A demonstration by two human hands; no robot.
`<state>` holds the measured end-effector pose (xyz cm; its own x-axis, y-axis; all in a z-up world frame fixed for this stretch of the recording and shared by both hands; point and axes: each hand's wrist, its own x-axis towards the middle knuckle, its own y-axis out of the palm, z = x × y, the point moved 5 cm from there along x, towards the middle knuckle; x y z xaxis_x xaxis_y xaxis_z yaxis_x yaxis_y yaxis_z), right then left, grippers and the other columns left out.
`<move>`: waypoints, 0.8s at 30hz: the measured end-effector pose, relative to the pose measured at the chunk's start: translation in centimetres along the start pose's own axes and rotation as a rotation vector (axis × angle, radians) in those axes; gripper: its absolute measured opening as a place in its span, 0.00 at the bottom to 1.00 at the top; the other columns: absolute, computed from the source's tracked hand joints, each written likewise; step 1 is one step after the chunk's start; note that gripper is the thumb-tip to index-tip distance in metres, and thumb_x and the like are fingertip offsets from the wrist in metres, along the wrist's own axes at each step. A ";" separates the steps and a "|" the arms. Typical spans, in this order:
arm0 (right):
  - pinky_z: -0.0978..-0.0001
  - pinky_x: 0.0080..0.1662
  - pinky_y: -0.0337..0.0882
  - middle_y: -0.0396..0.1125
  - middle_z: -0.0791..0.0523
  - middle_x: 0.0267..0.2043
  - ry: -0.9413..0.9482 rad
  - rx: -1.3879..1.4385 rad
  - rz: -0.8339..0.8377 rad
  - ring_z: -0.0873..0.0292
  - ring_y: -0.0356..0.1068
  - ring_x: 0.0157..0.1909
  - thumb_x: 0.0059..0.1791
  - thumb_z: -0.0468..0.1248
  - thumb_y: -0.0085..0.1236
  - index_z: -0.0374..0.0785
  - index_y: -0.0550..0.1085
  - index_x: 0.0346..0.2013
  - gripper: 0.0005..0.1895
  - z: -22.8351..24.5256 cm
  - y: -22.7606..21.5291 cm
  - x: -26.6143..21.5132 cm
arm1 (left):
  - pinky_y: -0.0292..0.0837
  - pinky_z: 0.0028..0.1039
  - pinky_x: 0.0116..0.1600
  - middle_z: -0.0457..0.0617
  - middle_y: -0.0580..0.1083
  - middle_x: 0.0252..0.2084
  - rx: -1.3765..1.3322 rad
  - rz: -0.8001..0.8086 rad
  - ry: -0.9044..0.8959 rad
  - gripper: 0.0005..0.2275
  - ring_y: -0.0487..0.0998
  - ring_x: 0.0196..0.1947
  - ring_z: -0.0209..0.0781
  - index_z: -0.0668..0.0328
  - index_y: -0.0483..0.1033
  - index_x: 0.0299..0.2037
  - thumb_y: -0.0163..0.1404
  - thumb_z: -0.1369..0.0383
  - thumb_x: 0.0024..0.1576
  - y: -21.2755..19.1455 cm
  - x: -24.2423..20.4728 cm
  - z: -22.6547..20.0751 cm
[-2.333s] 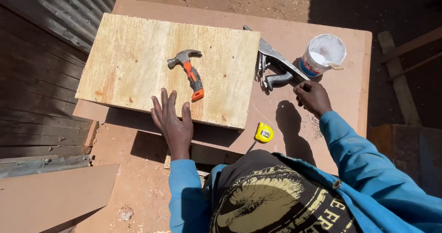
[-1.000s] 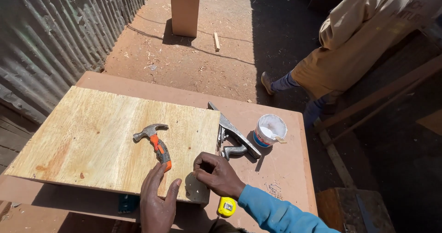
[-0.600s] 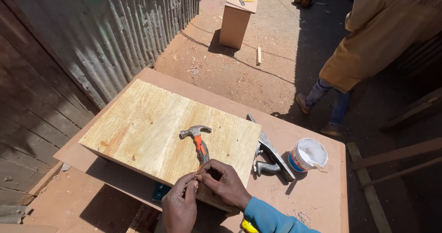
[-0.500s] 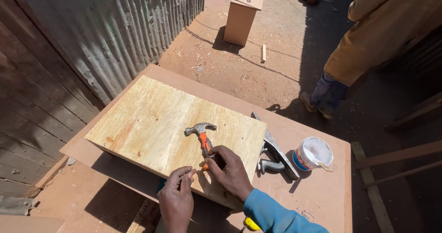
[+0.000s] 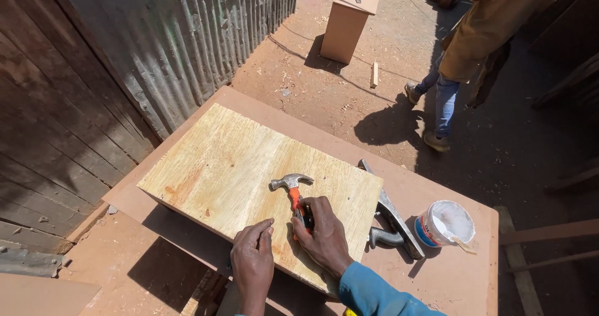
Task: The person is assembling a wooden structure by hammering nails and then smoothing the edges with a hand plane.
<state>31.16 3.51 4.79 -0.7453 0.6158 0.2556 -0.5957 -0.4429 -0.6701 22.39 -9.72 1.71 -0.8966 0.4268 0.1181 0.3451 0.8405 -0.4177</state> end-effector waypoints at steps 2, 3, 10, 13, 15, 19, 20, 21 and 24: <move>0.64 0.31 0.70 0.60 0.57 0.40 0.015 -0.001 0.014 0.57 0.65 0.33 0.47 0.45 0.51 0.45 0.65 0.43 0.13 0.0 0.0 -0.6 | 0.73 0.32 0.46 0.41 0.80 0.39 -0.004 0.011 -0.037 0.10 0.75 0.44 0.39 0.52 0.81 0.40 0.46 0.66 0.55 0.0 -0.4 0.3; 0.65 0.30 0.70 0.60 0.58 0.40 0.026 -0.006 0.021 0.57 0.65 0.32 0.47 0.45 0.51 0.45 0.65 0.43 0.13 0.1 0.1 -0.1 | 0.74 0.33 0.46 0.41 0.80 0.39 -0.014 0.022 -0.066 0.11 0.75 0.44 0.39 0.51 0.82 0.40 0.46 0.66 0.55 0.1 0.0 0.4; 0.67 0.33 0.72 0.61 0.60 0.41 0.070 0.000 0.042 0.61 0.68 0.34 0.46 0.48 0.51 0.49 0.66 0.46 0.16 -0.4 0.4 -0.2 | 0.74 0.31 0.48 0.42 0.80 0.40 -0.022 0.045 -0.091 0.10 0.76 0.45 0.39 0.52 0.80 0.41 0.45 0.68 0.55 -0.6 0.3 -0.4; 0.67 0.35 0.74 0.60 0.59 0.43 0.076 0.017 0.039 0.61 0.70 0.36 0.46 0.47 0.51 0.48 0.66 0.46 0.16 -0.6 0.3 -0.2 | 0.75 0.31 0.49 0.43 0.80 0.41 -0.049 0.057 -0.154 0.10 0.77 0.45 0.38 0.52 0.80 0.41 0.45 0.68 0.55 -0.8 0.6 -0.7; 0.66 0.32 0.71 0.58 0.58 0.45 0.061 -0.029 0.025 0.60 0.65 0.36 0.46 0.46 0.51 0.47 0.63 0.50 0.20 -1.1 0.5 -0.3 | 0.76 0.33 0.50 0.45 0.79 0.42 -0.060 0.072 -0.129 0.09 0.78 0.45 0.41 0.54 0.79 0.41 0.44 0.69 0.56 -0.9 1.1 -0.9; 0.62 0.36 0.71 0.61 0.57 0.48 0.112 -0.047 0.082 0.58 0.67 0.40 0.46 0.47 0.49 0.49 0.62 0.54 0.23 -1.3 0.7 -0.4 | 0.76 0.35 0.48 0.49 0.79 0.39 -0.076 -0.012 -0.016 0.08 0.79 0.42 0.44 0.58 0.78 0.39 0.45 0.72 0.55 -1.8 3.4 -1.1; 0.62 0.34 0.71 0.60 0.57 0.46 0.105 -0.072 0.081 0.58 0.66 0.38 0.46 0.46 0.48 0.49 0.62 0.54 0.22 -1.3 0.8 -0.4 | 0.77 0.35 0.45 0.52 0.79 0.39 -0.081 -0.012 -0.024 0.08 0.80 0.42 0.45 0.58 0.77 0.40 0.44 0.72 0.55 -2.0 4.0 -1.1; 0.63 0.32 0.70 0.59 0.57 0.44 0.092 -0.098 0.081 0.57 0.64 0.36 0.46 0.46 0.48 0.48 0.63 0.53 0.21 -1.1 0.7 -0.3 | 0.78 0.36 0.42 0.56 0.79 0.39 -0.089 -0.017 -0.030 0.09 0.81 0.42 0.46 0.59 0.76 0.40 0.42 0.73 0.56 -2.2 4.7 -1.1; 0.59 0.40 0.69 0.62 0.55 0.49 0.073 -0.048 0.065 0.55 0.66 0.45 0.45 0.46 0.46 0.46 0.65 0.52 0.22 -0.6 0.2 -0.3 | 0.79 0.41 0.47 0.58 0.77 0.42 -0.130 -0.031 -0.066 0.08 0.79 0.46 0.48 0.60 0.74 0.41 0.41 0.74 0.58 -1.6 6.8 0.4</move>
<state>31.42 3.64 4.20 -0.7567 0.6339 0.1601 -0.5306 -0.4524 -0.7168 15.58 -8.31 2.83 -0.9222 0.3808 0.0674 0.3463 0.8908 -0.2942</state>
